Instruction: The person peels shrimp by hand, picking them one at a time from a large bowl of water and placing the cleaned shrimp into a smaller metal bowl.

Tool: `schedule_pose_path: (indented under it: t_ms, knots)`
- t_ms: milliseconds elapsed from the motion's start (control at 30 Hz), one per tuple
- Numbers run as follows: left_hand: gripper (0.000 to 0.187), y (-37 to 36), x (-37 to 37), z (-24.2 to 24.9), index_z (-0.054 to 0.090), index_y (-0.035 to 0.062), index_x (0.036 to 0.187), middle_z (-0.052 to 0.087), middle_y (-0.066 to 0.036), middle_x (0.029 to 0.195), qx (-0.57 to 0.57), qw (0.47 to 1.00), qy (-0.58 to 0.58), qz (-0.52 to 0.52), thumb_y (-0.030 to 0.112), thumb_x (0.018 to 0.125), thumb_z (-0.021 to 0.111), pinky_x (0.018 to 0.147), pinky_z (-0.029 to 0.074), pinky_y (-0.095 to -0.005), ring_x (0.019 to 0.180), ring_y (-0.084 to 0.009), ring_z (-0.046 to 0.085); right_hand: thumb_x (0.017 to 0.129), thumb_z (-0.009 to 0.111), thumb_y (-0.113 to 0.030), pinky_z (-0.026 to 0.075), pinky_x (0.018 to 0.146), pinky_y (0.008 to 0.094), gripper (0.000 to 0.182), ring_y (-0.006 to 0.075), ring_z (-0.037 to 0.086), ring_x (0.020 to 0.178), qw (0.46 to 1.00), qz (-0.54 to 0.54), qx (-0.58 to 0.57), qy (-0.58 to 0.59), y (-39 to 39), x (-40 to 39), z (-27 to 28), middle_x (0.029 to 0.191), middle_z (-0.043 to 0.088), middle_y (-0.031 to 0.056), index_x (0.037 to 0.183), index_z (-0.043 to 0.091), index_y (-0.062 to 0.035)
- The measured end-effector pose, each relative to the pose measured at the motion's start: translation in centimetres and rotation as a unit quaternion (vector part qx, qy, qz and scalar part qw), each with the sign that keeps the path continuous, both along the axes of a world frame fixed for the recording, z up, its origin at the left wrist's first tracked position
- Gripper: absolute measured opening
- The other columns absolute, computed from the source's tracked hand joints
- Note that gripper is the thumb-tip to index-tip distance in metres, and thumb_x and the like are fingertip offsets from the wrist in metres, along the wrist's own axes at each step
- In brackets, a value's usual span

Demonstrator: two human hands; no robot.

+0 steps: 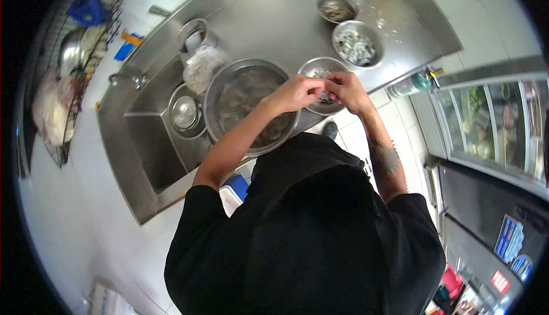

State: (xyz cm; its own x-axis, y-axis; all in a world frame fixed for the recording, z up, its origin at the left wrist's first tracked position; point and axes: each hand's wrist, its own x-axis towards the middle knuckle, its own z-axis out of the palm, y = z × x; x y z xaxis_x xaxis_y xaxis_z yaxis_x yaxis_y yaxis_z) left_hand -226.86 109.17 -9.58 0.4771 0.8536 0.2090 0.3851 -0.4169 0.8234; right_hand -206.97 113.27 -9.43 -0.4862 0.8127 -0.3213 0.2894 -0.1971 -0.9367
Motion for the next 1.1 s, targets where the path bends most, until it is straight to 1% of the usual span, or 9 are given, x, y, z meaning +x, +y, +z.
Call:
schedule_pose_path:
  t_ms: [33, 167, 367, 667, 767, 833, 867, 933, 1100]
  knots:
    - [0.010, 0.1, -0.1, 0.0, 0.053, 0.0009, 0.081, 0.056, -0.009, 0.067, -0.002, 1.000, -0.005, -0.010, 0.002, 0.080, 0.063, 0.058, 0.045, -0.0322, 0.060, -0.0158, 0.055, 0.091, 0.064, -0.014, 0.037, 0.044, 0.0229, 0.020, 0.0069, 0.050, 0.051, 0.999, -0.013, -0.012, 0.035, 0.0, 0.2, -0.4, 0.062, 0.057, 0.0015, 0.081, 0.066, 0.0036]
    - [0.016, 0.0, -0.2, 0.4, 0.051, -0.0015, 0.080, 0.055, 0.000, 0.069, -0.080, 0.996, -0.041, -0.012, 0.001, 0.085, 0.067, 0.059, 0.044, -0.0252, 0.065, -0.0041, 0.050, 0.092, 0.065, -0.015, 0.037, 0.044, 0.0219, 0.020, 0.0062, 0.048, 0.050, 0.996, -0.030, -0.048, 0.076, 0.1, 1.4, 0.3, 0.063, 0.057, 0.0005, 0.082, 0.066, 0.0026]
    - [0.014, 0.5, -0.4, 0.0, 0.052, -0.0014, 0.080, 0.060, -0.001, 0.077, -0.161, 0.983, -0.083, -0.029, -0.002, 0.088, 0.064, 0.067, 0.051, -0.0243, 0.074, -0.0064, 0.059, 0.094, 0.063, -0.015, 0.039, 0.048, 0.0204, 0.017, 0.0052, 0.050, 0.055, 0.996, -0.024, -0.055, 0.063, 0.8, 4.0, 0.6, 0.068, 0.058, -0.0015, 0.088, 0.065, 0.0007]
    - [0.018, 1.6, -0.8, 0.8, 0.048, -0.0008, 0.076, 0.061, -0.005, 0.080, -0.208, 0.963, -0.170, -0.021, -0.005, 0.086, 0.062, 0.072, 0.055, -0.0284, 0.075, -0.0110, 0.063, 0.088, 0.063, -0.005, 0.043, 0.058, 0.0307, 0.005, 0.0121, 0.052, 0.061, 0.973, 0.045, 0.182, -0.139, 2.6, 7.5, 1.7, 0.066, 0.057, 0.0032, 0.089, 0.064, -0.0008]
    - [0.017, 2.0, -0.1, 1.7, 0.060, -0.0010, 0.095, 0.065, -0.006, 0.085, -0.129, 0.990, -0.049, -0.027, 0.007, 0.085, 0.072, 0.067, 0.054, -0.0271, 0.073, -0.0111, 0.063, 0.087, 0.062, -0.003, 0.044, 0.059, 0.0318, 0.003, 0.0136, 0.053, 0.062, 0.970, 0.082, 0.198, -0.119, 3.2, 7.5, 1.9, 0.066, 0.057, 0.0057, 0.089, 0.064, -0.0012]
    - [0.050, 2.5, 1.0, 2.0, 0.059, 0.0050, 0.128, 0.068, -0.004, 0.086, -0.121, 0.988, 0.098, -0.012, 0.021, 0.084, 0.078, 0.064, 0.051, -0.0257, 0.078, -0.0124, 0.066, 0.087, 0.062, -0.003, 0.045, 0.060, 0.0322, 0.004, 0.0136, 0.054, 0.062, 0.970, 0.084, 0.201, -0.109, 3.0, 6.8, 2.1, 0.066, 0.057, 0.0055, 0.090, 0.064, -0.0010]
    - [0.050, 2.8, 1.8, 1.2, 0.059, 0.0050, 0.128, 0.068, -0.004, 0.086, -0.119, 0.988, 0.096, -0.005, 0.021, 0.084, 0.078, 0.064, 0.051, -0.0257, 0.078, -0.0124, 0.066, 0.087, 0.062, -0.003, 0.045, 0.060, 0.0326, 0.004, 0.0137, 0.054, 0.063, 0.971, 0.080, 0.203, -0.100, 2.9, 6.2, 2.5, 0.066, 0.057, 0.0053, 0.090, 0.064, -0.0008]
    - [0.041, 3.2, 3.4, -1.7, 0.065, 0.0053, 0.121, 0.068, -0.003, 0.080, -0.230, 0.965, -0.121, 0.042, 0.021, 0.085, 0.077, 0.062, 0.051, -0.0254, 0.071, -0.0103, 0.063, 0.086, 0.063, -0.002, 0.046, 0.061, 0.0334, 0.005, 0.0152, 0.056, 0.065, 0.971, 0.088, 0.196, -0.106, 2.3, 4.8, 2.7, 0.069, 0.059, 0.0078, 0.090, 0.064, -0.0001]
    - [0.024, 2.6, 4.1, -5.4, 0.070, -0.0034, 0.108, 0.069, -0.006, 0.079, -0.244, 0.924, -0.277, 0.097, 0.014, 0.091, 0.070, 0.055, 0.051, -0.0232, 0.067, -0.0079, 0.063, 0.084, 0.064, 0.000, 0.049, 0.067, 0.0372, 0.010, 0.0327, 0.064, 0.076, 0.928, 0.051, 0.362, -0.071, 1.6, 2.6, 0.7, 0.082, 0.065, 0.0158, 0.094, 0.065, -0.0003]
